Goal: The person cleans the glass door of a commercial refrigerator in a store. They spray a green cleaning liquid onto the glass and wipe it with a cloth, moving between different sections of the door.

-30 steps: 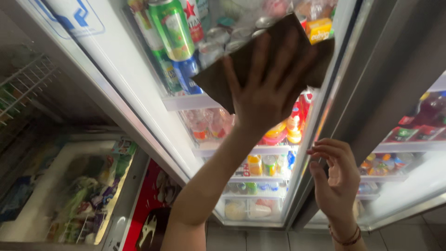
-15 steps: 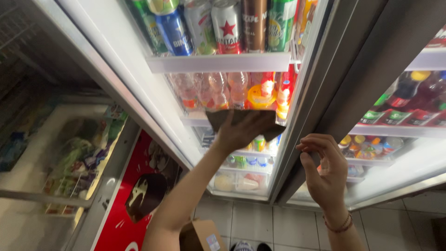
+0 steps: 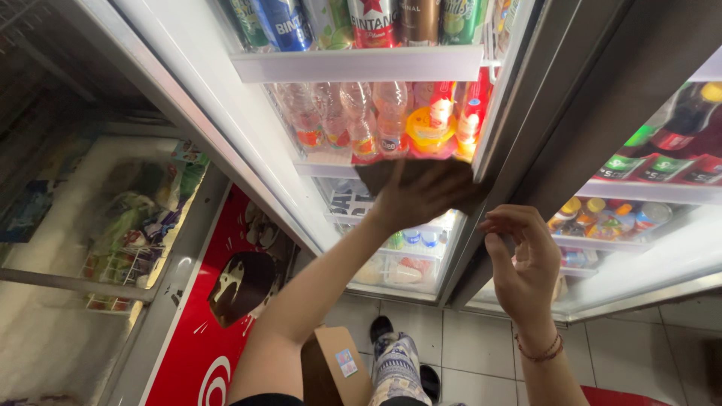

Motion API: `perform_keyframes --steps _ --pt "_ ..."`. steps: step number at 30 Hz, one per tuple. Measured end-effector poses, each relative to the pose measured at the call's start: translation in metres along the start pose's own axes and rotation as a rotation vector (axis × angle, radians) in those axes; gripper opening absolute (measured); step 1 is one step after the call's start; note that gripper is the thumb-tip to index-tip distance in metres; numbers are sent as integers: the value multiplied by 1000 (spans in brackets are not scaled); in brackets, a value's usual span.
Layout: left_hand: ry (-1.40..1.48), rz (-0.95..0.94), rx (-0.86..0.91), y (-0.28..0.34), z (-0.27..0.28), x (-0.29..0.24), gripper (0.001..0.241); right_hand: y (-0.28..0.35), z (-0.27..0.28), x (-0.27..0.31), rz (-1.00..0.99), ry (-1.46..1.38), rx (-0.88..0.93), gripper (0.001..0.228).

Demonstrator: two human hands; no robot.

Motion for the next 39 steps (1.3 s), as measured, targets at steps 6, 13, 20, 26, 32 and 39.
perform_keyframes --steps 6,13,20,26,32,39 --pt "-59 -182 225 110 -41 -63 62 5 2 -16 -46 53 17 23" --pt "-339 39 1 49 6 35 52 11 -30 -42 -167 7 95 21" --pt "20 276 -46 51 38 125 53 26 -93 -57 -187 3 226 21" --pt "182 63 298 175 11 49 61 39 -123 -67 -251 99 233 20" --pt "-75 -52 228 227 36 116 64 56 -146 -77 -324 165 233 18" --pt "-177 324 -27 190 76 232 56 86 -187 -97 -378 246 229 18"
Point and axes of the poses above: each hand's wrist, its own y-axis away from the middle knuckle, its own z-axis out of the back of the hand, x = y × z, the point moved 2 cm from there along -y, towards the middle knuckle, and after that the axes turned 2 degrees about -x, right-handed, at the moved point
